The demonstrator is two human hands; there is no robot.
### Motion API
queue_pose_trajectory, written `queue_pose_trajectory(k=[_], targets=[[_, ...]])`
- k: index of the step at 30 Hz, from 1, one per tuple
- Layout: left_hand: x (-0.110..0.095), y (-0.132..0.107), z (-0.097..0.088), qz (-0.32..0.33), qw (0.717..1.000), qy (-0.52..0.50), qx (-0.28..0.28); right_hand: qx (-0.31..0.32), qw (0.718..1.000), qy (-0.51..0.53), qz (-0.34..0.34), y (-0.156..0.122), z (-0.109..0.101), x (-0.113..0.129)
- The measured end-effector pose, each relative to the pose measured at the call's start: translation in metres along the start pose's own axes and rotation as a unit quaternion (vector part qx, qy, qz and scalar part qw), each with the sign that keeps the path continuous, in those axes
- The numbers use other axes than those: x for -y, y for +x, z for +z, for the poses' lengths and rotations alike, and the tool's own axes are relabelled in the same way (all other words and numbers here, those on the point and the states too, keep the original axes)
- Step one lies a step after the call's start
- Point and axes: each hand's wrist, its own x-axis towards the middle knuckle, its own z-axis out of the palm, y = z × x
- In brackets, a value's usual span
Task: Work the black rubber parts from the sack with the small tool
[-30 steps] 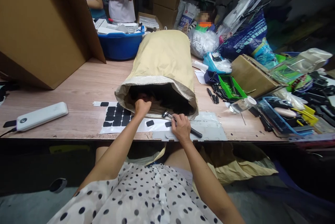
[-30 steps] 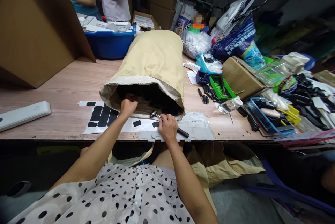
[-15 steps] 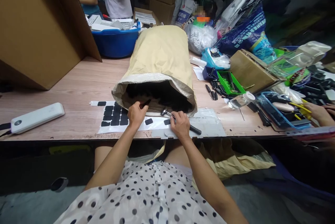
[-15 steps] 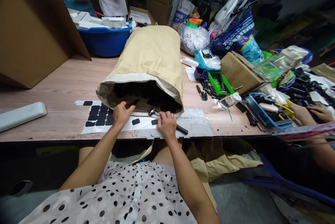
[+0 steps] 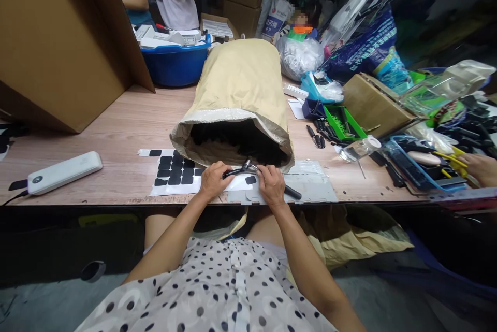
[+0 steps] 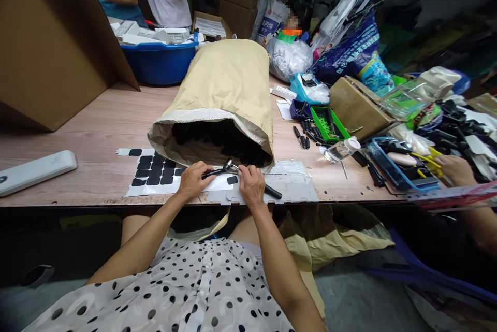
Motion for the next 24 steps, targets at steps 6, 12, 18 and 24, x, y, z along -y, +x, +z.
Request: queue_pose_trajectory(k=[6,12,18,24], targets=[[-0.002,0.001,0.001,-0.01,1.0,0.002,0.02,-0.018,0.995,0.087,0.036,-0.003,-0.021,0.015],[-0.003,0.003,0.001,-0.03,0.999,-0.015,0.022,-0.002,0.992,0.125,0.035,-0.013,-0.028,0.036],[-0.004,0.004,0.001,-0.039,0.999,-0.022,0.023,0.027,0.997,0.068,0.027,-0.017,-0.024,0.044],[-0.006,0.004,0.001,-0.04,0.999,-0.022,0.022,0.019,0.998,0.061,0.008,-0.012,-0.029,0.054]])
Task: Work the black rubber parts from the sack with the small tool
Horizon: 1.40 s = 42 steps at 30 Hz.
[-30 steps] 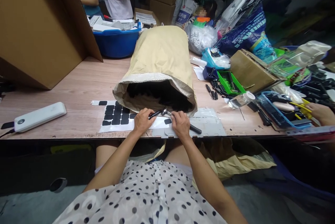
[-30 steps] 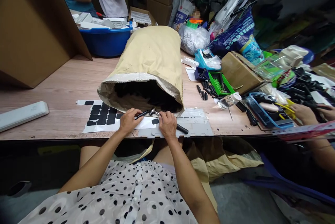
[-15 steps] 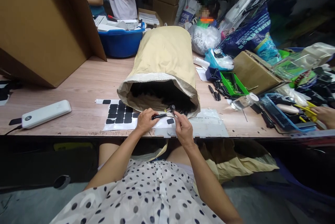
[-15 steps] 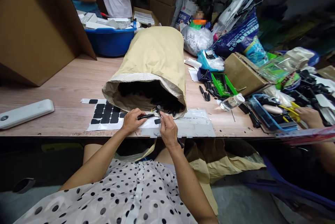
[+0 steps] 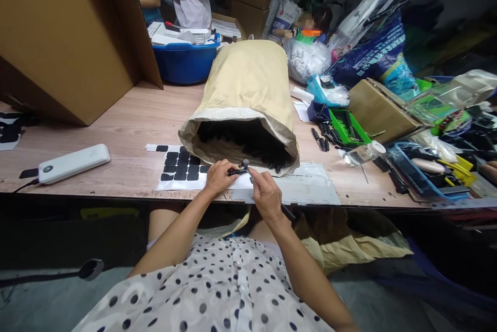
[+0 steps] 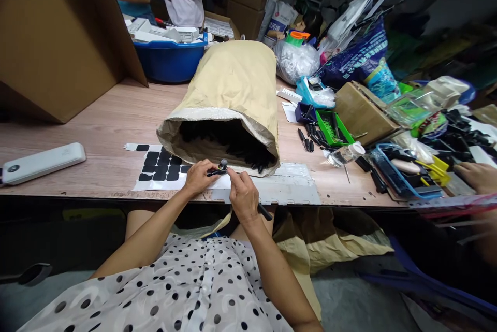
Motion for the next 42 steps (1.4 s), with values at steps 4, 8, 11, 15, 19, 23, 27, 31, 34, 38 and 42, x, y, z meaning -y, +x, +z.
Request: queue_pose_trajectory(k=[4,8,11,15,19,23,27,31,34,38,42], targets=[[-0.002,0.0,-0.001,-0.009,1.0,0.01,0.005,0.023,1.0,0.0,-0.02,-0.002,0.004,0.006],[-0.004,0.0,-0.002,-0.01,1.0,0.008,0.01,0.017,1.0,-0.01,-0.015,0.001,0.008,0.0],[-0.006,0.0,-0.002,-0.013,1.0,0.005,0.01,-0.013,0.999,-0.029,-0.01,0.01,0.01,-0.015],[-0.005,-0.001,0.0,-0.004,1.0,0.013,0.0,-0.024,0.997,-0.072,-0.001,0.02,0.018,-0.041],[-0.002,0.0,0.004,0.009,1.0,0.02,-0.01,-0.035,0.995,-0.095,-0.004,0.018,0.028,-0.055],[0.001,0.002,0.003,0.018,1.0,0.015,-0.011,-0.036,0.995,-0.097,-0.003,0.014,0.033,-0.053],[0.0,-0.014,-0.003,0.059,0.998,-0.031,-0.001,-0.037,0.994,-0.1,-0.006,0.015,0.033,-0.051],[-0.003,-0.065,-0.004,0.112,0.98,-0.129,0.097,-0.035,0.994,-0.106,-0.005,0.015,0.034,-0.051],[0.003,-0.105,0.006,0.071,0.966,-0.141,0.205,-0.028,0.993,-0.114,-0.001,0.015,0.035,-0.05],[0.031,-0.125,0.031,-0.126,0.962,-0.067,0.232,-0.026,0.992,-0.124,0.003,0.015,0.036,-0.049],[0.061,-0.118,0.052,-0.305,0.93,-0.058,0.196,-0.033,0.992,-0.123,0.002,0.016,0.037,-0.049]])
